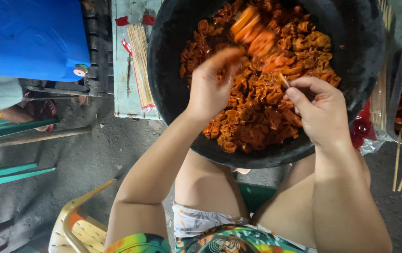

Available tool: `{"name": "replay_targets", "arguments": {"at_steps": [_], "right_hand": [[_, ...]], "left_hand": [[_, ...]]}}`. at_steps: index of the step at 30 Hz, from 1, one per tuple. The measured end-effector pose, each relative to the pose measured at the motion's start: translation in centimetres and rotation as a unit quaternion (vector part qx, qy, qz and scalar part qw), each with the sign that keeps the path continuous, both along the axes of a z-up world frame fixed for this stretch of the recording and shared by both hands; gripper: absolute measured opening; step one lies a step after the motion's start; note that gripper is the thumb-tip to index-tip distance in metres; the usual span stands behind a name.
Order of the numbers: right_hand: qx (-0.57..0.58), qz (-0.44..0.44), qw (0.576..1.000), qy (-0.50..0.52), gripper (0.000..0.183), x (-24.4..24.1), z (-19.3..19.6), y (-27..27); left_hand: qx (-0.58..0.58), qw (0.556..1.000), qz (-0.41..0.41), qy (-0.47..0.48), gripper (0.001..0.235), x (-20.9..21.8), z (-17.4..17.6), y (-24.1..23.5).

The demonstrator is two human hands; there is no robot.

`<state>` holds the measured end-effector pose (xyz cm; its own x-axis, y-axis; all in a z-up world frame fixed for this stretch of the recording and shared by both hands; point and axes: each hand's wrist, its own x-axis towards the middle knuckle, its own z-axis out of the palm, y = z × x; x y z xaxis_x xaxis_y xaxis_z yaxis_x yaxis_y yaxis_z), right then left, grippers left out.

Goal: The person skewers pieces of marinated meat by hand onto wooden sticks, placing each finished skewer onto a metal tray.

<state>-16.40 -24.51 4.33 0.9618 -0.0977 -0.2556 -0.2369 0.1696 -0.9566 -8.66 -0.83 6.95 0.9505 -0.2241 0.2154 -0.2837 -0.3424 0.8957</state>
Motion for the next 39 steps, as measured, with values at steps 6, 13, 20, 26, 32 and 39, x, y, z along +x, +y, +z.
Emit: {"name": "replay_targets", "arguments": {"at_steps": [6, 13, 20, 26, 32, 39], "right_hand": [[0.0, -0.006, 0.999, -0.042, 0.012, 0.4, -0.1, -0.3], [0.016, 0.004, 1.0, -0.017, 0.015, 0.4, 0.6, -0.2], [0.017, 0.021, 0.999, -0.023, 0.02, 0.7, 0.3, -0.2], [0.019, 0.024, 0.999, -0.035, 0.02, 0.5, 0.0, 0.1], [-0.008, 0.009, 0.999, -0.038, 0.018, -1.0, 1.7, 2.1], [-0.077, -0.047, 0.993, -0.079, 0.018, -6.1, 3.5, 2.0]], "left_hand": [[0.255, 0.961, -0.079, 0.07, 0.051, -1.2, 0.3, -0.2], [0.278, 0.948, -0.118, 0.099, 0.045, -1.7, -0.2, 0.2], [0.278, 0.959, -0.054, 0.031, 0.04, -7.1, 0.3, 2.8], [0.273, 0.96, 0.056, -0.035, 0.028, -11.1, -1.2, 2.7], [0.277, 0.957, 0.069, -0.042, 0.022, -11.0, -1.7, 2.8], [0.309, 0.947, 0.059, -0.067, 0.024, -10.6, -2.9, 2.9]]}}
